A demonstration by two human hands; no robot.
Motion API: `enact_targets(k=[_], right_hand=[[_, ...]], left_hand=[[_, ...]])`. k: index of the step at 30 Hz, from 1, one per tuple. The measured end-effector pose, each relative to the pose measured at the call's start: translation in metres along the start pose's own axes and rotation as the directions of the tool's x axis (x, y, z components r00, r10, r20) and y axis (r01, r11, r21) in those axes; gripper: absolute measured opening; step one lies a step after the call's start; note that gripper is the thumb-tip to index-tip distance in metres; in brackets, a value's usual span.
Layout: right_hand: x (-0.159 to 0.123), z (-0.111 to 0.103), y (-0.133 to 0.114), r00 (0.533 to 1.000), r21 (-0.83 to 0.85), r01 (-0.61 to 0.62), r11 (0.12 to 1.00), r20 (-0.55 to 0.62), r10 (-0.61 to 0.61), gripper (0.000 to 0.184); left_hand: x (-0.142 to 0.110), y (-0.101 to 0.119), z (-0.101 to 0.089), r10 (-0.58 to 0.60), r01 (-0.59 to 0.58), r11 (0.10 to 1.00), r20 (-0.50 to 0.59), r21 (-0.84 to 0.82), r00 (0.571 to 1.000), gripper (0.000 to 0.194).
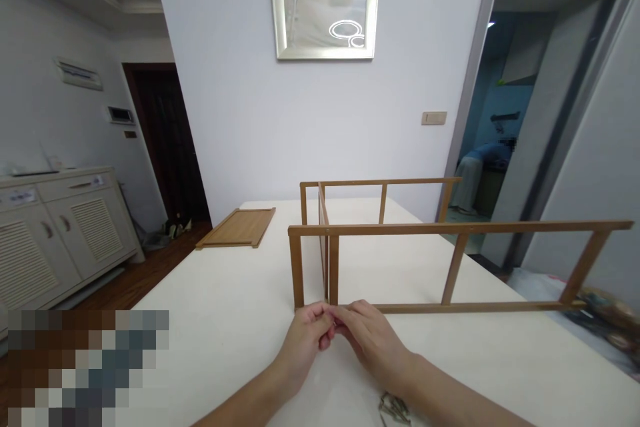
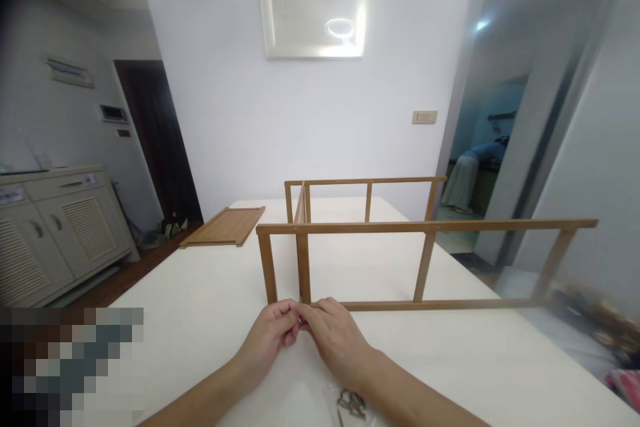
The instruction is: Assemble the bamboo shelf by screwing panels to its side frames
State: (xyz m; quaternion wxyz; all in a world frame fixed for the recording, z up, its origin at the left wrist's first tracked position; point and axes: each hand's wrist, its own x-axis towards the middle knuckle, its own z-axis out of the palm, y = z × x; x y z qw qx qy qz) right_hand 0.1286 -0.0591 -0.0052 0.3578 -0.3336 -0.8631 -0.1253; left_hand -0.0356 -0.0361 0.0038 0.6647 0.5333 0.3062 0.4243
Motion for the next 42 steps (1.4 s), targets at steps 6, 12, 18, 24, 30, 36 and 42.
enact_targets(k=[6,12,18,24,30,36,42], right_hand=[[-0.001,-0.007,0.021,0.995,0.008,-0.073,0.997,-0.062,0.073,0.027],[-0.002,-0.008,0.029,0.981,0.002,-0.166,0.986,-0.105,0.165,0.019],[-0.009,0.002,0.022,0.98,0.12,-0.197,0.973,-0.017,0.2,0.018],[-0.013,0.005,0.023,0.946,0.153,-0.324,0.934,0.049,0.321,0.015],[-0.01,0.003,0.019,0.9,0.229,-0.434,0.871,0.06,0.432,0.012],[-0.009,0.001,0.022,0.892,0.276,-0.438,0.855,0.02,0.451,0.009],[-0.013,0.006,0.028,0.825,0.261,-0.561,0.785,0.097,0.557,0.007]], left_hand=[[0.001,0.014,-0.014,0.227,-0.137,0.923,-0.22,0.361,0.949,0.039],[0.017,0.017,-0.048,0.435,-0.212,0.839,-0.383,0.5,0.815,0.031],[0.033,-0.008,-0.064,0.236,-0.1,0.862,-0.219,0.497,0.947,0.044],[0.04,-0.019,-0.078,0.139,-0.004,0.765,-0.16,0.644,0.977,0.034],[0.041,-0.019,-0.08,0.099,0.03,0.727,-0.148,0.686,0.984,0.012],[0.042,-0.02,-0.08,0.133,0.039,0.7,-0.184,0.713,0.974,0.01],[0.037,-0.017,-0.079,0.157,0.036,0.688,-0.197,0.725,0.968,0.011]])
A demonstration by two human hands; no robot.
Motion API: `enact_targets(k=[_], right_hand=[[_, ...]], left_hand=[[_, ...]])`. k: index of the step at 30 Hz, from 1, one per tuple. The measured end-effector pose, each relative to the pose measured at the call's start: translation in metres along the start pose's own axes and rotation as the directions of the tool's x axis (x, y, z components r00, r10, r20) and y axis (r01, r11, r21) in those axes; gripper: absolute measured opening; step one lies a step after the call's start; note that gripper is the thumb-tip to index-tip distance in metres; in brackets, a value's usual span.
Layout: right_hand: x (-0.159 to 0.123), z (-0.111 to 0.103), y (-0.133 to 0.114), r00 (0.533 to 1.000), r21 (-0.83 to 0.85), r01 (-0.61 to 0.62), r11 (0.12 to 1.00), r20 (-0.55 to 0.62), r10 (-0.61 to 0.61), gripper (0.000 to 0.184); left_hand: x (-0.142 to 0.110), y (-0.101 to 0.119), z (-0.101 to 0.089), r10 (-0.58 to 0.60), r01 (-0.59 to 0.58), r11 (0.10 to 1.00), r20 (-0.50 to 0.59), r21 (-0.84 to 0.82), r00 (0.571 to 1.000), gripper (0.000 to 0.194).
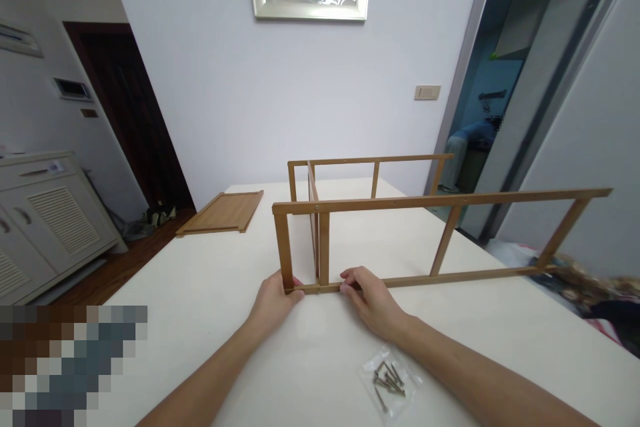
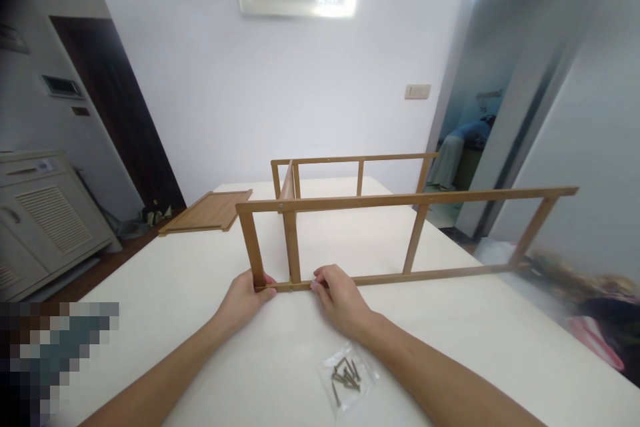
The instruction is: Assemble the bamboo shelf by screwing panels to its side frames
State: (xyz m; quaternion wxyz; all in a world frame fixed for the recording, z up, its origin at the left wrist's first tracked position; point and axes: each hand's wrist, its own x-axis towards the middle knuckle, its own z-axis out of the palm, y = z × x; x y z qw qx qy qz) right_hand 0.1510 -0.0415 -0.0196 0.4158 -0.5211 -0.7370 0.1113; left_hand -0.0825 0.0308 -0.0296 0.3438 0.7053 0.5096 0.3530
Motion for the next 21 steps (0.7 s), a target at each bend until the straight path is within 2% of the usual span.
enact_targets(k=[2,5,9,16,21], right_hand=[[0.001,0.0,0.001,1.0,0.005,-0.004,1.0,-0.02,0.004,0.007],[0.002,-0.001,0.001,0.997,0.0,0.056,0.998,-0.046,-0.055,0.007],[0.002,-0.001,0.001,0.989,-0.013,0.141,0.99,-0.053,-0.141,0.006],[0.005,0.0,0.003,0.976,-0.11,0.209,0.972,-0.038,-0.214,0.009],[0.012,0.002,0.004,0.95,-0.14,0.3,0.944,-0.042,-0.308,0.015]], left_hand=[[-0.001,0.002,-0.001,0.004,-0.005,0.999,-0.005,-0.036,1.0,0.015],[0.0,0.006,-0.002,-0.014,0.014,0.993,-0.002,-0.116,1.0,0.015],[-0.002,0.012,-0.001,-0.088,0.1,0.936,0.052,-0.337,0.995,0.018],[-0.004,0.01,0.0,-0.168,0.202,0.676,0.119,-0.709,0.979,0.034],[-0.005,0.014,0.007,-0.263,0.221,0.473,0.103,-0.853,0.959,0.027]])
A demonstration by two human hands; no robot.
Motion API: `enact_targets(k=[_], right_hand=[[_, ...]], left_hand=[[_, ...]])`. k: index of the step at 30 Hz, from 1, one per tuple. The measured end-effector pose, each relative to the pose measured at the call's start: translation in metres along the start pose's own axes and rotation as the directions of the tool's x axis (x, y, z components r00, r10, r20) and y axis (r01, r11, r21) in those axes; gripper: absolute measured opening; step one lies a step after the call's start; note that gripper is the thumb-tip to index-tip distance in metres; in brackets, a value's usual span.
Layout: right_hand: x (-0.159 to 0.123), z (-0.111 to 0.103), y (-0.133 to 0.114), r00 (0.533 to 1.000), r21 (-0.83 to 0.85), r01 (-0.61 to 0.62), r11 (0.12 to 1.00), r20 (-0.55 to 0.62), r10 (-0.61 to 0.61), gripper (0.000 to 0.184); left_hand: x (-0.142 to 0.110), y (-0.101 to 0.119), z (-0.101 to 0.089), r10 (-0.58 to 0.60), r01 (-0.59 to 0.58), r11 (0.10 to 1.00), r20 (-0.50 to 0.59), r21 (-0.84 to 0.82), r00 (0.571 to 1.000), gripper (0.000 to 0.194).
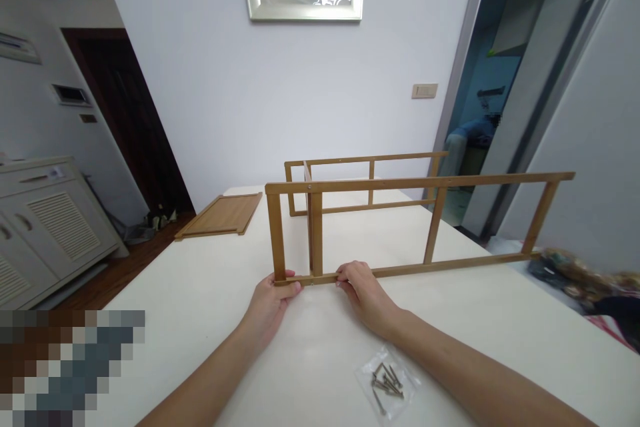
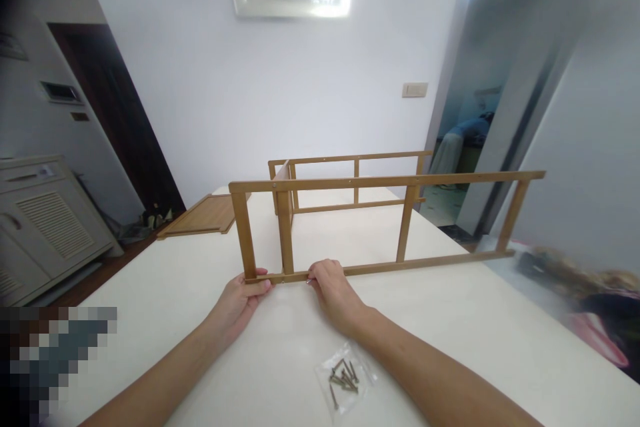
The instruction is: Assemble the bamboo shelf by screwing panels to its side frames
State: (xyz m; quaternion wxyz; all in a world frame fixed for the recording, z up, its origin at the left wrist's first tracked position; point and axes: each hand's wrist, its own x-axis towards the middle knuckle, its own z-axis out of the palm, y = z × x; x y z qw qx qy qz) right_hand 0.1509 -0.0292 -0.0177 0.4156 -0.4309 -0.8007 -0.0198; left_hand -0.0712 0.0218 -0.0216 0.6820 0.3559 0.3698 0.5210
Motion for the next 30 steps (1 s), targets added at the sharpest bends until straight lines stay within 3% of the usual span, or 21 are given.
enact_targets(k=[9,13,18,24,30], right_hand=[[0.003,-0.004,0.007,0.997,0.05,0.071,0.996,-0.036,-0.069,0.014],[0.002,-0.007,0.008,0.996,0.058,0.085,0.995,-0.038,-0.082,0.014],[0.002,-0.01,0.007,0.996,0.062,0.085,0.994,-0.034,-0.083,0.013],[0.004,-0.011,-0.016,0.973,-0.102,0.179,0.979,-0.132,-0.191,0.009],[0.001,-0.009,-0.043,0.949,-0.239,0.295,0.925,-0.04,-0.313,0.011]], left_hand=[[-0.009,-0.003,0.017,-0.101,0.092,0.982,-0.042,-0.166,0.994,0.015],[-0.011,-0.002,0.02,-0.148,0.155,0.972,0.051,-0.174,0.988,0.011],[-0.014,0.0,0.022,-0.178,0.21,0.962,0.182,-0.175,0.967,0.031],[-0.014,-0.003,0.018,-0.163,0.197,0.969,0.213,-0.152,0.963,0.031],[-0.015,-0.006,0.017,-0.138,0.183,0.971,0.269,-0.153,0.953,0.041]])
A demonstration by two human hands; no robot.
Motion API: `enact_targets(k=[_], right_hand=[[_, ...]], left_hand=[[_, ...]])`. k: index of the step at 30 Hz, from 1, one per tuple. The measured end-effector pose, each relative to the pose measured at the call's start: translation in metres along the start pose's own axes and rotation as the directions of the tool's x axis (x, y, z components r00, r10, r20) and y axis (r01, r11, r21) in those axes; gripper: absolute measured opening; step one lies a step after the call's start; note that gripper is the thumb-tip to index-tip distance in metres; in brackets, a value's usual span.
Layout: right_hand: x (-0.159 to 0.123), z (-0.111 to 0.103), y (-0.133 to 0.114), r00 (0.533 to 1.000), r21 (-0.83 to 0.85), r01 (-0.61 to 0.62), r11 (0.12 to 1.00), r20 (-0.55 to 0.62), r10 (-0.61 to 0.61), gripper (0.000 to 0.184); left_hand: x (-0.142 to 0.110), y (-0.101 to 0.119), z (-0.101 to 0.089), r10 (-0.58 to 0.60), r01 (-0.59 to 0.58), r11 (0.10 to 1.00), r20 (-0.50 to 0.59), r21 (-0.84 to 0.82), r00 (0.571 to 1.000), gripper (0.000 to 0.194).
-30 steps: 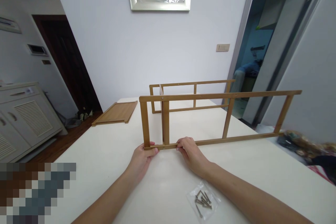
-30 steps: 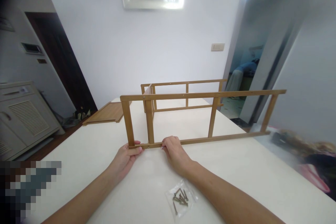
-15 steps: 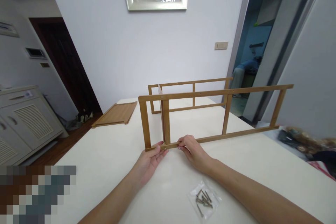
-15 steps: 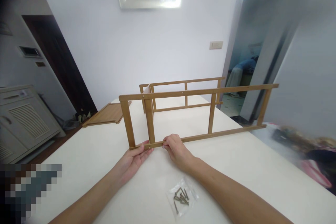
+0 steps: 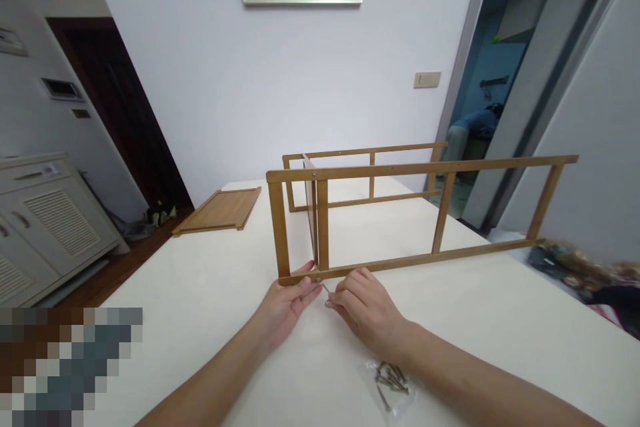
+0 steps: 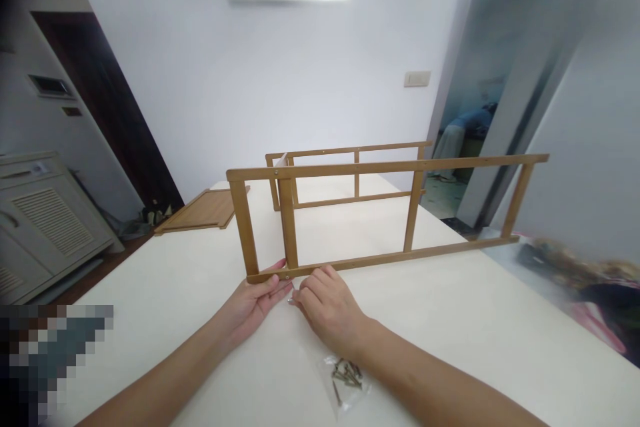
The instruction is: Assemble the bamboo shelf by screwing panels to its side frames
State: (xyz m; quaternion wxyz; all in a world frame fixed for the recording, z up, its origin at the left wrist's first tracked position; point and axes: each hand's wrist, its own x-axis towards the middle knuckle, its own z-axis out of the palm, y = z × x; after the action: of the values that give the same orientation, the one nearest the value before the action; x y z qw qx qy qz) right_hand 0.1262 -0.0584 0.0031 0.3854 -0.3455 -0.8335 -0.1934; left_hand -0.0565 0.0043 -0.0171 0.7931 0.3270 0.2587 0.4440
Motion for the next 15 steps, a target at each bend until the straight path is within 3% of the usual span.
enact_targets(k=[5,15], right_hand=[[0.0035,-0.0026,-0.0051,0.999,-0.01,0.032,0.999,-0.006,-0.032,0.012],[0.0016,-0.0081,-0.0092,0.992,-0.056,0.114,0.992,0.052,-0.111,0.019]], left_hand=[[0.0002,-0.0039,0.0008,-0.018,0.018,1.0,0.012,0.002,1.0,0.047],[-0.0015,-0.0057,0.0046,-0.005,0.005,1.0,0.002,-0.011,1.0,0.04]])
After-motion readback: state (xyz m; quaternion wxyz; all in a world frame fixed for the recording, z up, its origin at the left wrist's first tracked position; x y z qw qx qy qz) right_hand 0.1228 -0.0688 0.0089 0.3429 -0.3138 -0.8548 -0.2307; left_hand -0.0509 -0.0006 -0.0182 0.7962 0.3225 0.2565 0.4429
